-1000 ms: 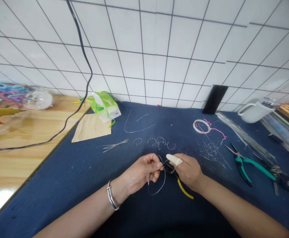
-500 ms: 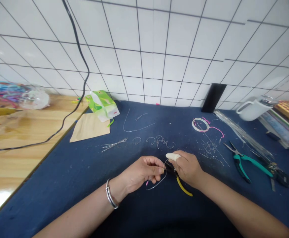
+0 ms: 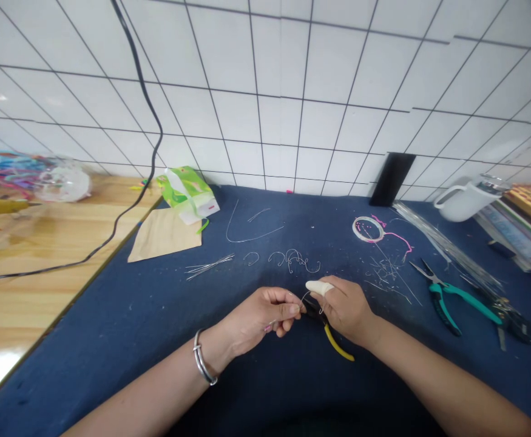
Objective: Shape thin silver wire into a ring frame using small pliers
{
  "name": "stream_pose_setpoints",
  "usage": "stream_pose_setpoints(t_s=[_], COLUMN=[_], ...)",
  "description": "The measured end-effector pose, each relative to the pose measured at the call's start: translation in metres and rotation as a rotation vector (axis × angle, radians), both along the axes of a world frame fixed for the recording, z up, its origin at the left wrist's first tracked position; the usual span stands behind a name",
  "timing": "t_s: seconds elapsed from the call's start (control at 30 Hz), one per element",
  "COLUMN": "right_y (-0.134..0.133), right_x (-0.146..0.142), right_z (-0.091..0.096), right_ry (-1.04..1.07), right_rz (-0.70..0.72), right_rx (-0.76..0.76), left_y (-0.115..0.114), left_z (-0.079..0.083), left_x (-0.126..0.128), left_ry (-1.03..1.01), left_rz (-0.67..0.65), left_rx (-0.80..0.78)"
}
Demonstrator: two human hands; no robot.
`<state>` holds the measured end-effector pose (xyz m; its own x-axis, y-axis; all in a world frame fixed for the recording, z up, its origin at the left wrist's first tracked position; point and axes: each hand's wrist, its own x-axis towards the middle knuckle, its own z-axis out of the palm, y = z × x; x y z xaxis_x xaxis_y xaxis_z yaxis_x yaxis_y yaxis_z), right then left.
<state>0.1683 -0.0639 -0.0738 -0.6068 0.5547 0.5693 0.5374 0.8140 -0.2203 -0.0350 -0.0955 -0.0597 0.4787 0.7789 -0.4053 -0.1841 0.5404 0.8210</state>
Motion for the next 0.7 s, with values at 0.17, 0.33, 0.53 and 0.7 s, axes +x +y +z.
stream_pose_setpoints(t_s=[0.17, 0.33, 0.53, 0.7], right_y=[0.0003, -0.0001, 0.0, 0.0002], right_x=[0.0002, 0.002, 0.006, 0.0042], right_z=[0.0006, 0.0007, 0.0001, 0.0002], right_ry=[0.006, -0.032, -0.109, -0.09], right_rz=[0.032, 0.048, 0.075, 0.084], right_rx=[0.077, 0.177, 0.235, 0.241], left_y=[-0.0004, 0.0001, 0.0014, 0.0012], left_z=[0.0007, 0.0017, 0.0056, 0.0058], left_x=[0.0009, 0.0, -0.0011, -0.0012], left_ry=[-0.026, -0.017, 0.005, 0.099], left_rz=[0.016, 0.032, 0.03, 0.007], left_rx=[0.0, 0.015, -0.005, 0.024])
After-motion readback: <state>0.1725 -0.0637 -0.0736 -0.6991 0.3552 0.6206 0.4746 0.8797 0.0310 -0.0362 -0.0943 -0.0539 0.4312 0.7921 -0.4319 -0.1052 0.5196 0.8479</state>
